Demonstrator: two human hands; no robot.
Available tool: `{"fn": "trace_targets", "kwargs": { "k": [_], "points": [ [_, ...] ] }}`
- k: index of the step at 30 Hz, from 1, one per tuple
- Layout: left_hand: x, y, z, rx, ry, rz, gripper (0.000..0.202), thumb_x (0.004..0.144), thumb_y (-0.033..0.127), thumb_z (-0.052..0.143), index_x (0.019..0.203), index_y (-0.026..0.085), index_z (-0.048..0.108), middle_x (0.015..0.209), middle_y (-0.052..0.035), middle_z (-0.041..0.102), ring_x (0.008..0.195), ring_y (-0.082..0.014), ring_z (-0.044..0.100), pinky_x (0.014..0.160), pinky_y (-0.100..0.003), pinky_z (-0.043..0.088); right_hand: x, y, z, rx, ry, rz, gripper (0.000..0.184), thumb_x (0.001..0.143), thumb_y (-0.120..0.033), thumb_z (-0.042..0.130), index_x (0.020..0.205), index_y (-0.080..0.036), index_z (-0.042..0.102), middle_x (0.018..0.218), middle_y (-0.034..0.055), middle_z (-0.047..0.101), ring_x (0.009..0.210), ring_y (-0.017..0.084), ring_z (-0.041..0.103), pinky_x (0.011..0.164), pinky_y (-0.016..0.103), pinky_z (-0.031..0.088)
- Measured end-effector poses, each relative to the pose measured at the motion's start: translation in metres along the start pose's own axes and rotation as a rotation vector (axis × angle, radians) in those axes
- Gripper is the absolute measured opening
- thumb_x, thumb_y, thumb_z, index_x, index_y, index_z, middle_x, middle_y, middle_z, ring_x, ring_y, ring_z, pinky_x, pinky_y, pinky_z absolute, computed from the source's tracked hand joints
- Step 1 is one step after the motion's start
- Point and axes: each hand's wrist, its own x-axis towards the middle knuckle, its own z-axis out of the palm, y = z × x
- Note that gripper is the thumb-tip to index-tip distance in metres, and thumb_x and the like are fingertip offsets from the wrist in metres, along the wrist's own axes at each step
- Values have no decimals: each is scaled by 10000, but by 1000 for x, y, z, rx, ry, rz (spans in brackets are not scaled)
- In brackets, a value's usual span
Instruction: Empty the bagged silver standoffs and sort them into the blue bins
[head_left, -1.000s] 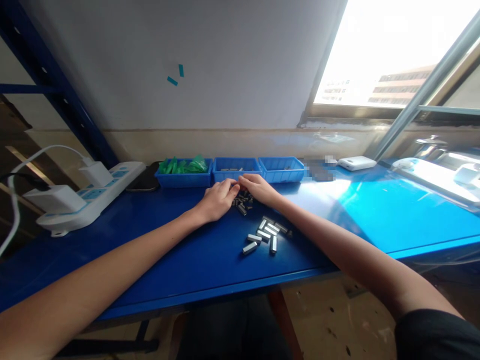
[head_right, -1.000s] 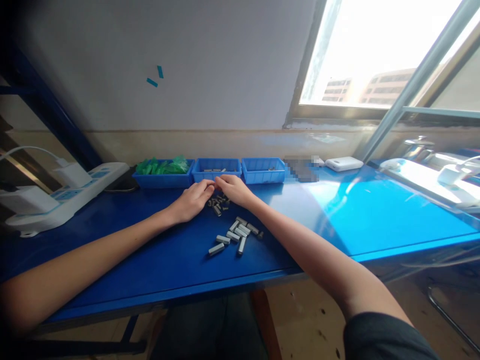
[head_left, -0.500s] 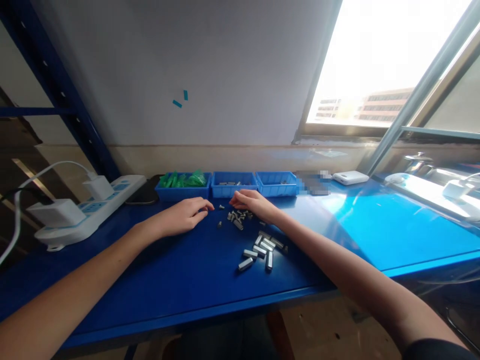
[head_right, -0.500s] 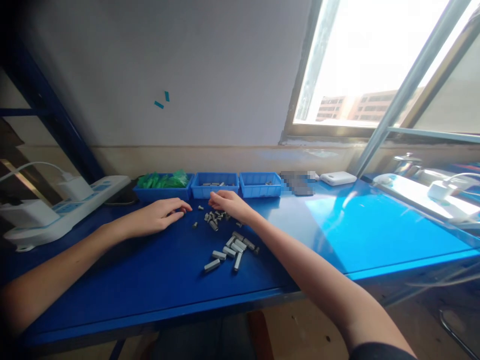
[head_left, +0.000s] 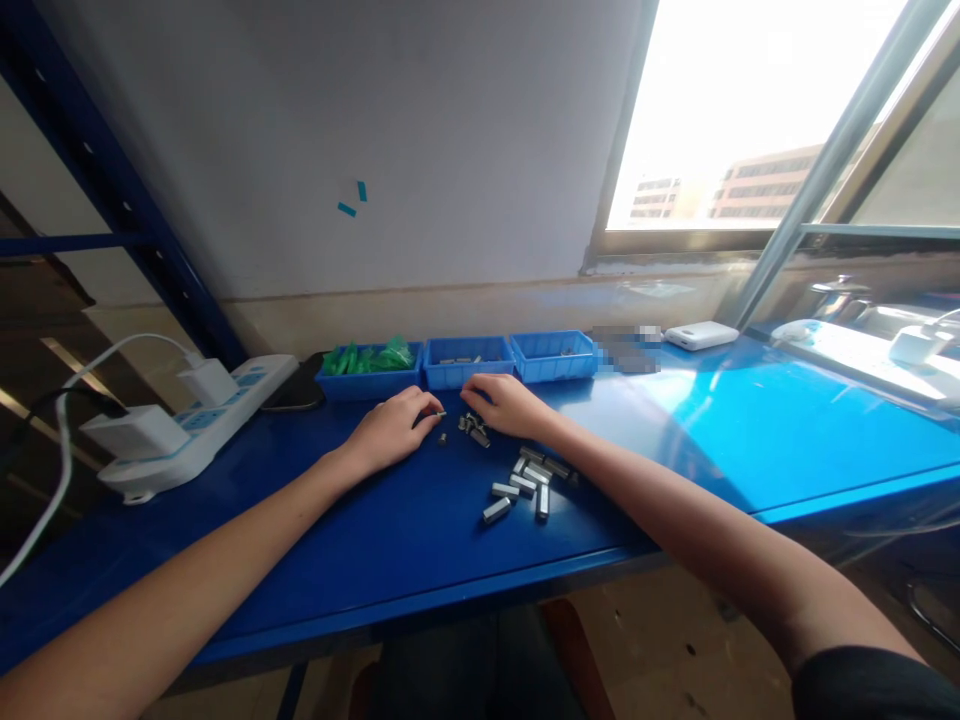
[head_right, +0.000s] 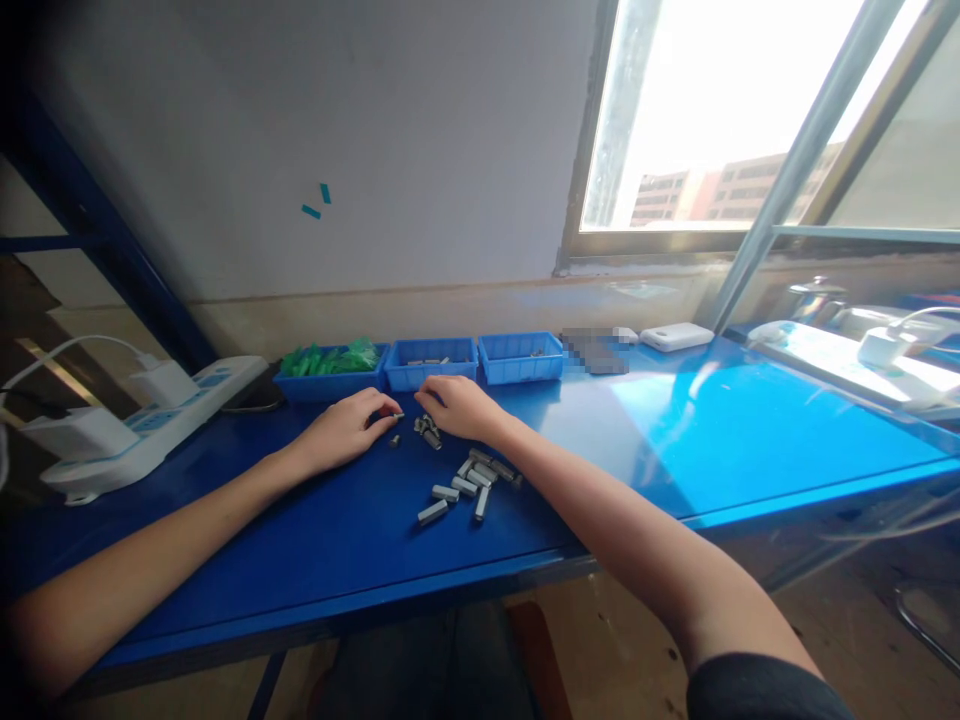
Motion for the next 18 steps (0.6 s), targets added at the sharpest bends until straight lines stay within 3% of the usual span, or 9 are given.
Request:
{"fn": "trace_targets", "kwargs": {
  "k": [2,5,9,13,18],
  "points": [
    [-1,3,-1,-84,23,-31,295,861,418,461,970,213,643,980,-54,652,857,-216,605,752,-316,468,-3,-2,-1,-111,-8,-118,158,889,-267,527,929,-159,635,911,74,664,874,185,582,785,284,407],
    [-2,11,-2,-319,38,-53,343,860,450,466,983,177,632,912,-54,674,758,-189,595,697,-298,475,-5,-7,-3,-225,-22,-243,223,869,-304,573,1038,-164,609,953,86,652,928,208,564,817,309,403],
    [-4,20,-2,-591,-11,-68,416,857,507,468,1004,148,619,829,-37,657,701,-166,584,620,-265,482,-7,-14,-2,-329,-19,-306,188,893,-287,536,1027,-170,597,937,80,640,911,208,545,793,312,391],
    [-5,22,-3,-613,-7,-71,407,867,514,453,902,150,631,780,-24,632,654,-147,564,583,-245,465,-7,-16,0,-354,-4,-311,174,920,-273,490,983,-155,601,904,78,638,867,202,542,765,302,392],
    [-7,22,-1,-516,46,-49,380,867,495,470,1030,172,587,736,0,612,593,-130,543,558,-238,434,-5,-13,1,-310,23,-267,215,950,-277,437,949,-148,609,891,79,642,837,189,548,769,295,395]
  ]
}}
